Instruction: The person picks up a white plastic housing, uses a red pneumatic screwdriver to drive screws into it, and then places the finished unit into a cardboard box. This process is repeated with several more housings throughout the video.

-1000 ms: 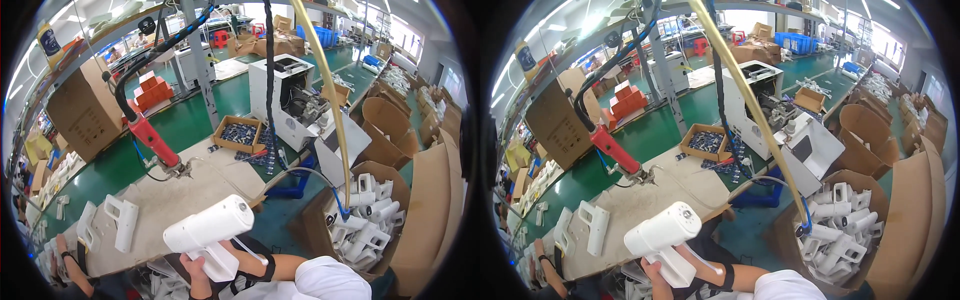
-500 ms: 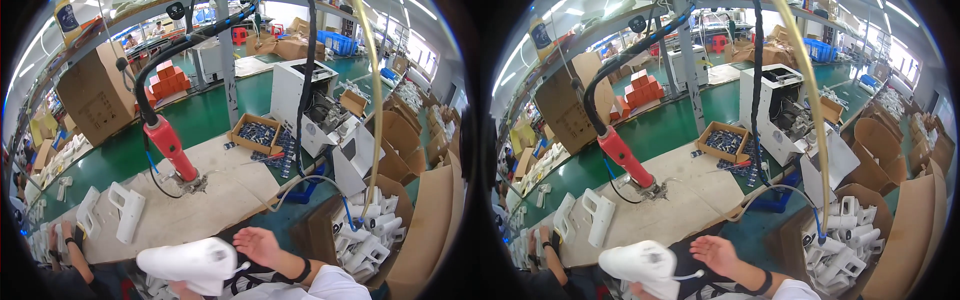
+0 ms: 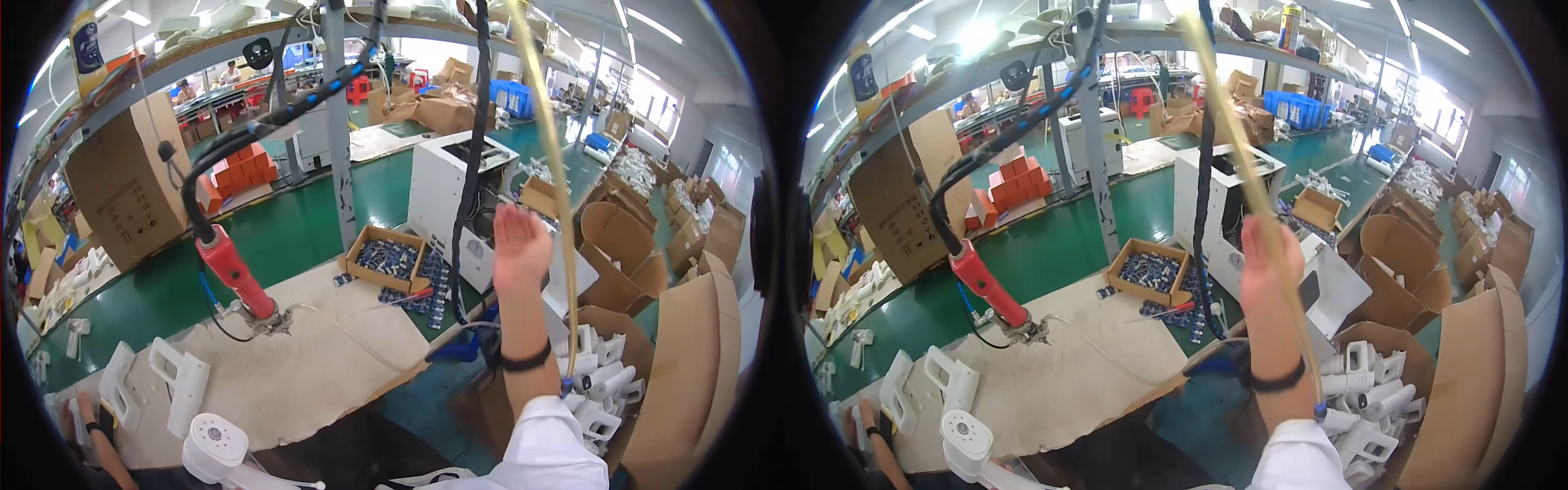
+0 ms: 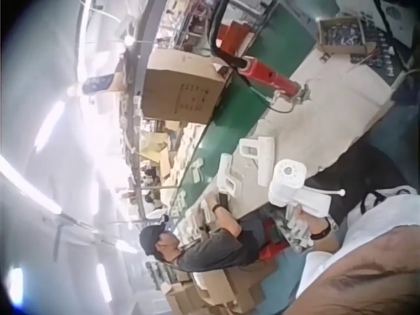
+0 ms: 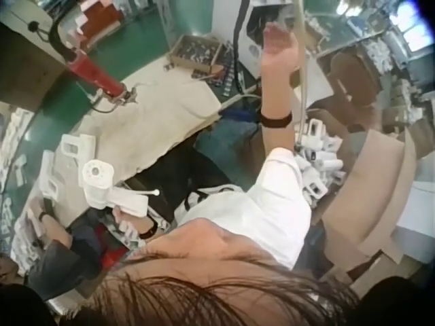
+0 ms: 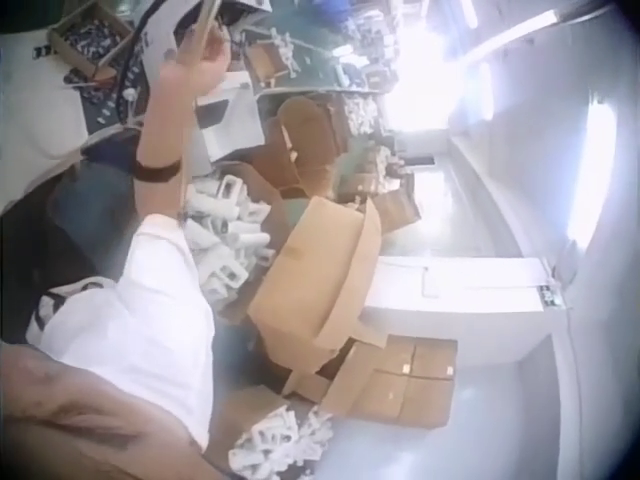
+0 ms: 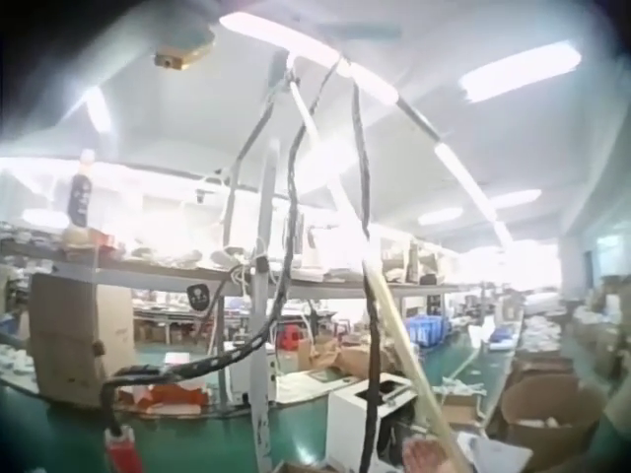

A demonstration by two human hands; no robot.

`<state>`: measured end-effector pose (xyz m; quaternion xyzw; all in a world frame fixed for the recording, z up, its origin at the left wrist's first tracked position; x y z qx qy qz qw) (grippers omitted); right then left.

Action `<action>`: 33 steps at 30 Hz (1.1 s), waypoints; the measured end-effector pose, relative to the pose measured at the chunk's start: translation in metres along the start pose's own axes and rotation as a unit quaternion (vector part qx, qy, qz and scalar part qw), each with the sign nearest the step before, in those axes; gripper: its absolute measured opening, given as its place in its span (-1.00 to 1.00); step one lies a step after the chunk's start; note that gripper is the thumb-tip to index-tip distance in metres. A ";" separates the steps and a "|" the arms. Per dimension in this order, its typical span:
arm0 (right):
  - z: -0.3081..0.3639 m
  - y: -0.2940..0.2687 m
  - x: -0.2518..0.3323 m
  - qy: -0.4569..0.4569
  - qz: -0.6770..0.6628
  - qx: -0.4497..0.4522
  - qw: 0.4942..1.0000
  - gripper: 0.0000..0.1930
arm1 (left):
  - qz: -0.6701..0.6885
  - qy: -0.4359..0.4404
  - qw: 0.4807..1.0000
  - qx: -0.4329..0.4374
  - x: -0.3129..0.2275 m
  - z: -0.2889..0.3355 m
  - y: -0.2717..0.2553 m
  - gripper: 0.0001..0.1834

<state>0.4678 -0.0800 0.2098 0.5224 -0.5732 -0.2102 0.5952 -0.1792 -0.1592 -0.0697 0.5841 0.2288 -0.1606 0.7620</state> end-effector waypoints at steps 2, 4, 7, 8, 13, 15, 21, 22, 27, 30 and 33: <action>-0.054 0.031 -0.017 -0.056 0.045 0.020 0.997 -0.79 | -0.108 0.050 0.991 -0.065 -0.009 -0.008 -0.015 -0.70; -0.130 0.056 -0.032 -0.100 0.170 0.070 0.978 -0.78 | -0.212 0.090 0.965 -0.125 -0.013 -0.014 -0.033 -0.71; -0.198 0.068 -0.042 -0.134 0.302 0.127 0.935 -0.77 | -0.256 0.151 0.947 -0.117 -0.024 -0.011 -0.025 -0.71; -0.204 0.072 -0.039 -0.165 0.358 0.139 0.908 -0.76 | -0.251 0.138 0.955 -0.073 -0.023 -0.008 0.016 -0.73; -0.099 0.098 0.022 -0.280 0.264 0.057 0.921 -0.71 | -0.251 0.149 0.952 -0.089 -0.006 0.024 0.045 -0.69; -0.043 0.100 0.039 -0.283 0.189 0.091 0.936 -0.71 | -0.259 0.155 0.947 -0.113 -0.004 0.029 0.043 -0.65; 0.214 0.040 0.017 -0.153 0.282 0.515 0.795 -0.82 | -0.313 0.149 0.927 -0.143 0.002 0.037 0.049 -0.51; 0.254 0.036 0.000 -0.071 0.290 0.622 0.724 -0.78 | -0.326 0.143 0.924 -0.141 0.007 0.039 0.053 -0.48; 0.344 -0.015 -0.016 0.189 0.251 0.652 0.689 -0.28 | -0.509 0.161 0.846 0.020 0.032 0.066 0.166 -0.65; 0.358 -0.038 -0.021 0.317 0.290 0.641 0.636 -0.16 | -0.518 0.126 0.834 0.142 0.062 0.063 0.159 -0.65; 0.353 -0.056 -0.010 0.297 0.296 0.638 0.646 -0.26 | -0.516 0.092 0.813 0.254 0.093 0.065 0.150 -0.64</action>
Point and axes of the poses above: each hand's wrist, its own z-axis away from the middle knuckle, its own y-axis out of the palm, x = y × z, the point moved 8 cm from there along -z, towards the middle knuckle, and after that the axes turned 7 degrees about -y, right-handed, at the moved point
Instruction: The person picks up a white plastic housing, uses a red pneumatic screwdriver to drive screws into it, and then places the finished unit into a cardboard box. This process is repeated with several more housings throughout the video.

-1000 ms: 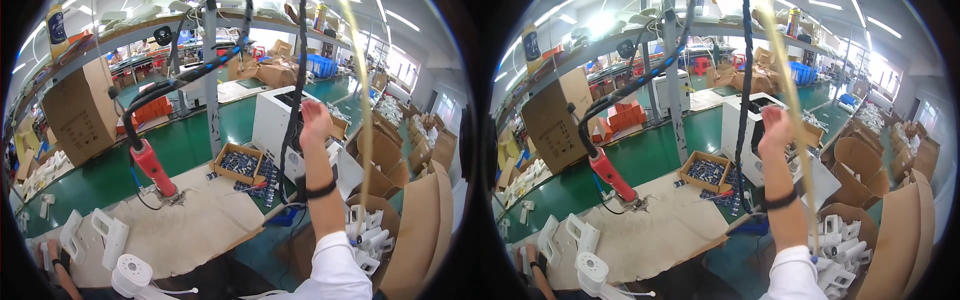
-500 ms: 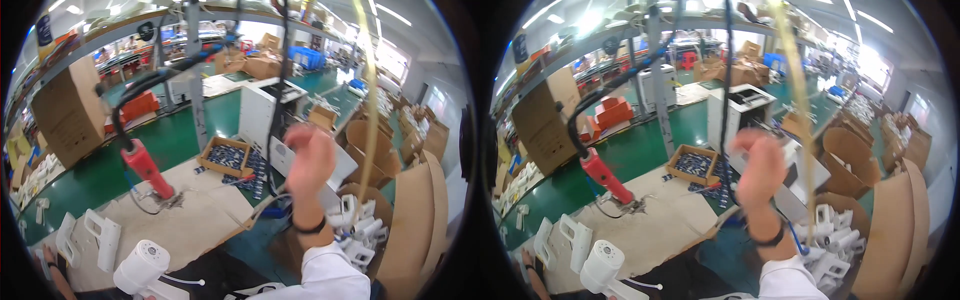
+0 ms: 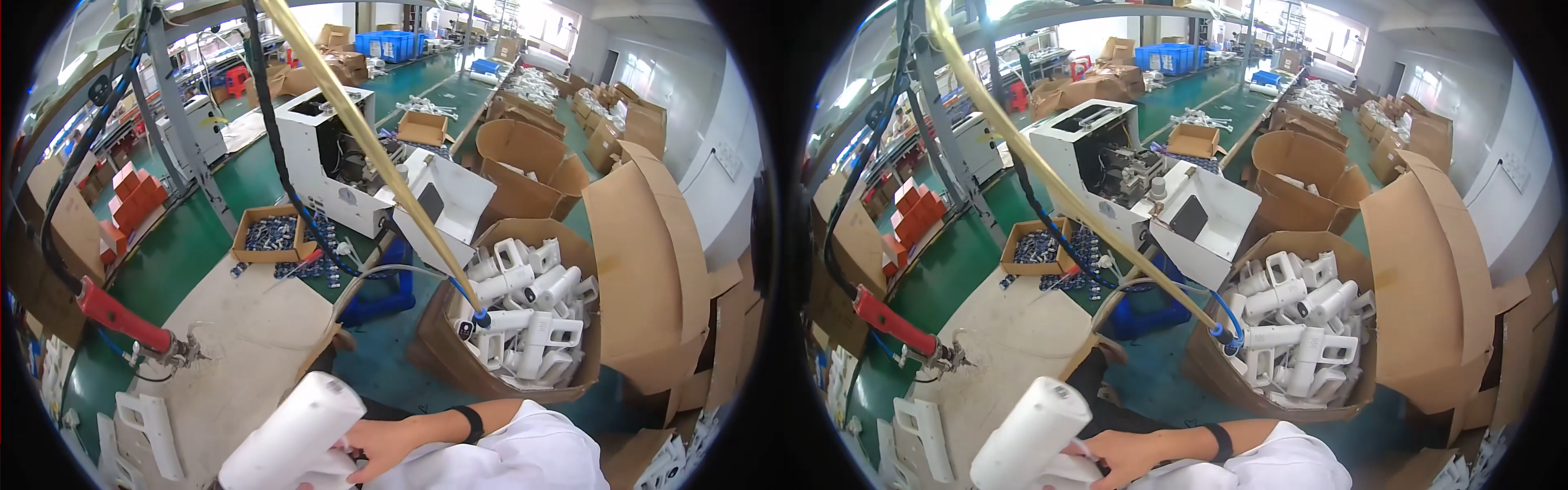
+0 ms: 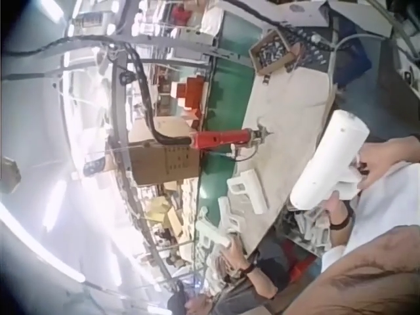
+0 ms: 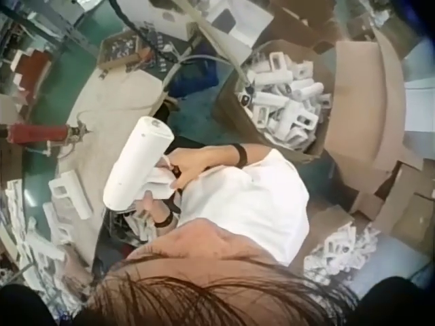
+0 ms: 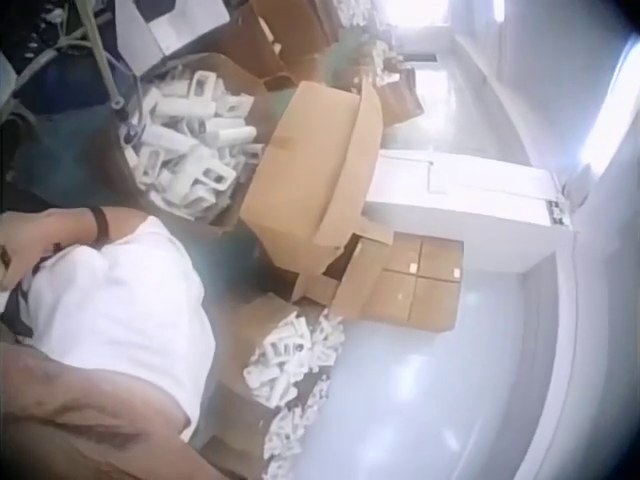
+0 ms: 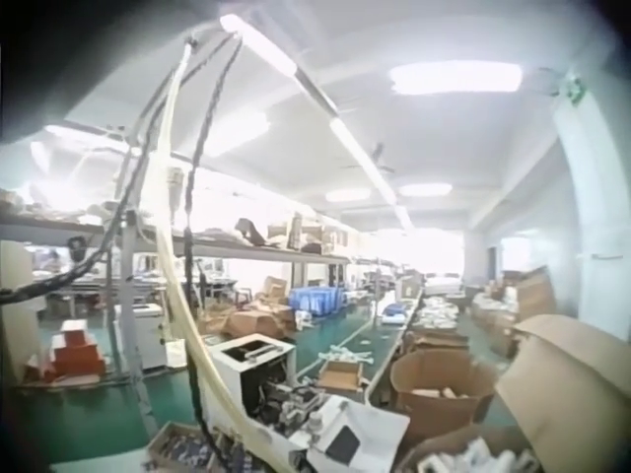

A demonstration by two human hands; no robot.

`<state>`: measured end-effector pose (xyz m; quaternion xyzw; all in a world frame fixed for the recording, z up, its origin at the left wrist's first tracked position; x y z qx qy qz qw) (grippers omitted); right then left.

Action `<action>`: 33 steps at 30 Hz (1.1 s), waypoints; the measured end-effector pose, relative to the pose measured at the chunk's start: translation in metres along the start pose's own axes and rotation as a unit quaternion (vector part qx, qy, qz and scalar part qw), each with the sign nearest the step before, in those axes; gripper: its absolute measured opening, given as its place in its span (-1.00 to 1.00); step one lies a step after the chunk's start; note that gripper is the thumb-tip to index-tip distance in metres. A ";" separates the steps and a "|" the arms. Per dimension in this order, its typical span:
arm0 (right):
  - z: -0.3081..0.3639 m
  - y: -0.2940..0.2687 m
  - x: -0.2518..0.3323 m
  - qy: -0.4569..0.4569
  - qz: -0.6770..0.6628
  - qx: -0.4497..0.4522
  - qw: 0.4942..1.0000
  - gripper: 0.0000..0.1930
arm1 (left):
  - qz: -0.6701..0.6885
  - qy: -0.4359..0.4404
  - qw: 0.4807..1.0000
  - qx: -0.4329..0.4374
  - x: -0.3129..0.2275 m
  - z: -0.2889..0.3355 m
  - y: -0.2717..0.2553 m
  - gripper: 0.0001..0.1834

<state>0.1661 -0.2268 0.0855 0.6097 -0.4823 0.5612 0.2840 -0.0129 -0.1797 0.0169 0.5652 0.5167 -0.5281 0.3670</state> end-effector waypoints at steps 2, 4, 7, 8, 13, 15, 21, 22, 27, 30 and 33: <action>0.021 -0.008 -0.015 0.023 -0.021 -0.034 0.999 -0.45 | 0.009 0.020 0.997 0.071 0.008 0.004 0.014 -0.62; 0.056 -0.030 -0.026 0.087 -0.039 -0.019 0.995 -0.31 | 0.013 0.024 0.994 0.106 0.003 0.002 0.018 -0.60; 0.124 -0.065 -0.038 0.206 0.012 0.000 0.978 -0.32 | -0.030 0.000 0.928 0.371 -0.052 -0.022 0.049 -0.51; 0.152 -0.077 -0.041 0.238 0.048 -0.011 0.970 -0.33 | -0.041 -0.007 0.890 0.454 -0.058 -0.020 0.052 -0.48; 0.301 -0.115 -0.062 0.527 0.029 -0.064 0.847 -0.48 | -0.006 -0.039 0.932 0.359 -0.025 -0.038 -0.020 -0.37; 0.357 -0.141 -0.046 0.460 0.033 -0.225 0.858 -0.62 | 0.065 -0.067 0.970 0.226 -0.025 -0.049 -0.033 -0.50; 0.513 -0.120 -0.092 0.389 -0.271 -0.579 0.663 -0.48 | 0.039 -0.052 0.974 0.217 -0.024 -0.073 -0.049 -0.58; 0.545 -0.118 -0.107 0.446 -0.254 -0.573 0.639 -0.45 | 0.036 -0.059 0.976 0.209 -0.026 -0.076 -0.054 -0.57; 0.320 -0.116 -0.049 0.575 -0.060 -0.272 0.769 -0.63 | -0.020 -0.039 0.997 0.061 -0.040 -0.075 -0.109 -0.55; 0.202 -0.079 -0.054 0.389 -0.089 -0.008 0.917 -0.63 | -0.230 -0.004 0.968 -0.096 -0.051 -0.086 -0.149 -0.41; 0.030 -0.030 0.021 0.206 -0.113 0.116 0.965 -0.52 | -0.416 0.010 0.867 -0.273 -0.058 -0.116 -0.213 -0.18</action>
Point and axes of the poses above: each hand's wrist, its own z-axis away from the middle knuckle, its own y-axis out of the palm, x = y × z, the point moved 8 cm from there along -z, towards the middle knuckle, and after that the axes turned 7 degrees about -y, right-handed, at the moved point
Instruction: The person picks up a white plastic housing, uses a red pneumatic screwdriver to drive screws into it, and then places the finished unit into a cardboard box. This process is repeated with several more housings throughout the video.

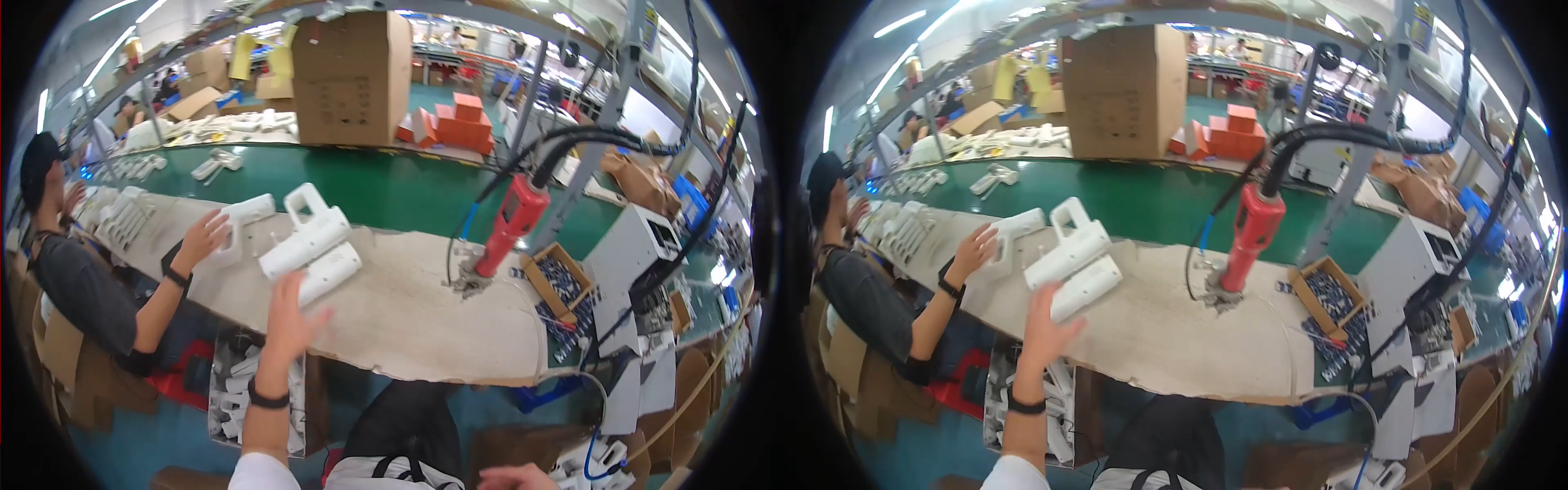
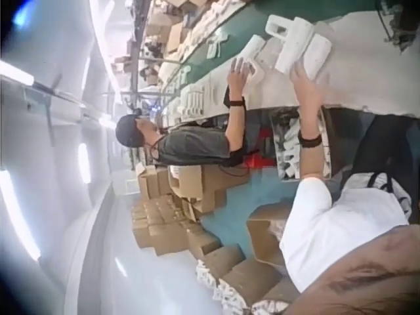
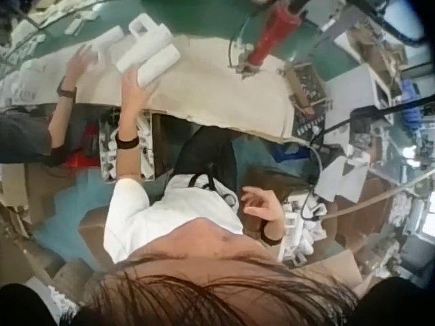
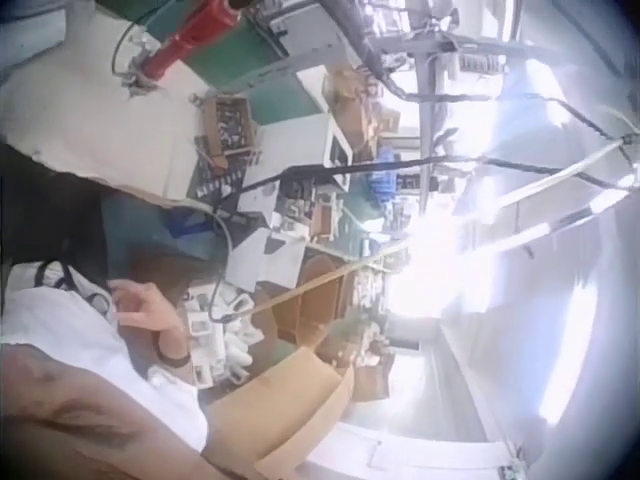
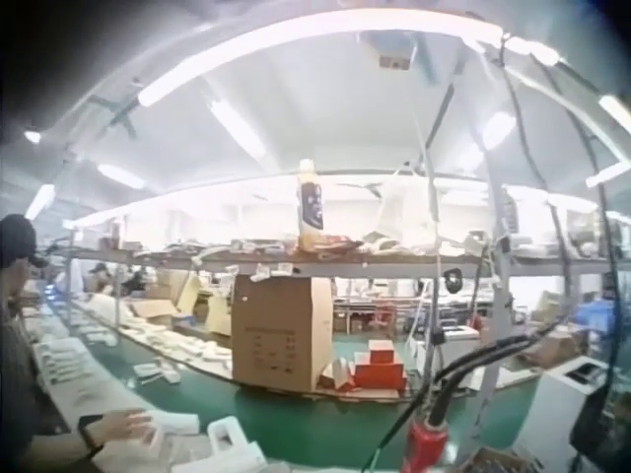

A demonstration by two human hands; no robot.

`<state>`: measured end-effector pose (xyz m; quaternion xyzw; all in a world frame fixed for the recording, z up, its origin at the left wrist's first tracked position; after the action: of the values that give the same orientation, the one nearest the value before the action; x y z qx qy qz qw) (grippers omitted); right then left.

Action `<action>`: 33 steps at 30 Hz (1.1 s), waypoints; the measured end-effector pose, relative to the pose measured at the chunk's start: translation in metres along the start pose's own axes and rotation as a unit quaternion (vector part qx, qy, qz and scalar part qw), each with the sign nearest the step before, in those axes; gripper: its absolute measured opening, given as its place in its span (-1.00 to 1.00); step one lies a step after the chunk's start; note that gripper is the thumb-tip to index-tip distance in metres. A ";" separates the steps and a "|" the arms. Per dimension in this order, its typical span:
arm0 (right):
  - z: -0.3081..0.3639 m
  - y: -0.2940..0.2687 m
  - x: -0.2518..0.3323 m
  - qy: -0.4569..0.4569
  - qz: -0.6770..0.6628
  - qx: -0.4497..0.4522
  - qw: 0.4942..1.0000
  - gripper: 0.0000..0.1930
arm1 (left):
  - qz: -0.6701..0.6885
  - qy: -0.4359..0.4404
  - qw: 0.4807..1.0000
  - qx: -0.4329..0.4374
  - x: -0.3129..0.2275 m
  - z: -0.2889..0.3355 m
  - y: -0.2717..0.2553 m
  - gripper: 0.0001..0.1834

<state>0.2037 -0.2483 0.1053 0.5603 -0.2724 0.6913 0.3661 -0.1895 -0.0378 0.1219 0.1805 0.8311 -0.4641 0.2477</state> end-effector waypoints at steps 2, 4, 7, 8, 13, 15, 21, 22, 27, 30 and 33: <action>-0.047 -0.013 0.046 -0.140 0.230 -0.147 0.952 -0.48 | -0.157 -0.026 0.985 -0.065 0.034 -0.043 -0.008 -0.07; -0.074 -0.029 0.096 -0.326 0.363 -0.255 0.835 -0.43 | -0.272 -0.108 0.956 -0.006 0.078 -0.063 -0.012 -0.03; -0.129 -0.062 0.150 -0.403 0.229 -0.439 0.770 -0.24 | -0.111 -0.124 0.973 0.157 0.136 -0.077 0.011 -0.03; -0.151 -0.072 0.166 -0.426 0.225 -0.477 0.735 -0.20 | -0.111 -0.125 0.974 0.156 0.134 -0.076 0.012 -0.03; -0.235 -0.111 0.169 -0.272 0.009 -0.396 0.877 -0.46 | -0.050 -0.070 0.996 0.035 0.084 -0.064 -0.003 -0.25; -0.228 -0.121 0.162 -0.326 0.026 -0.410 0.851 -0.52 | -0.017 -0.057 0.998 -0.009 0.046 -0.048 -0.009 -0.30; -0.159 -0.115 0.179 -0.450 0.022 -0.452 0.770 -0.57 | -0.008 0.092 0.991 -0.095 -0.048 0.067 -0.015 -0.39; -0.151 -0.114 0.179 -0.448 0.001 -0.452 0.772 -0.57 | 0.004 0.102 0.991 -0.082 -0.056 0.086 -0.005 -0.40; -0.128 -0.110 0.178 -0.437 -0.011 -0.459 0.773 -0.55 | -0.001 0.026 0.999 -0.045 -0.068 0.140 0.069 -0.26; -0.118 -0.115 0.176 -0.419 0.009 -0.461 0.782 -0.60 | 0.011 -0.040 0.975 0.220 -0.086 0.137 0.114 -0.08; -0.117 -0.123 0.175 -0.381 -0.001 -0.471 0.796 -0.70 | -0.125 0.216 0.951 0.182 -0.149 0.107 0.109 0.01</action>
<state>0.2182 -0.0496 0.2454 0.5368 -0.6810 0.2079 0.4526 0.0155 -0.0853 0.0861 0.2136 0.7819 -0.5847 -0.0350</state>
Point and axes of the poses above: each hand's wrist, its own z-axis away from the middle knuckle, its own y-axis out of the palm, x = y × z, the point moved 8 cm from there along -z, towards the middle knuckle, and after that the axes turned 7 degrees about -y, right-handed, at the moved point
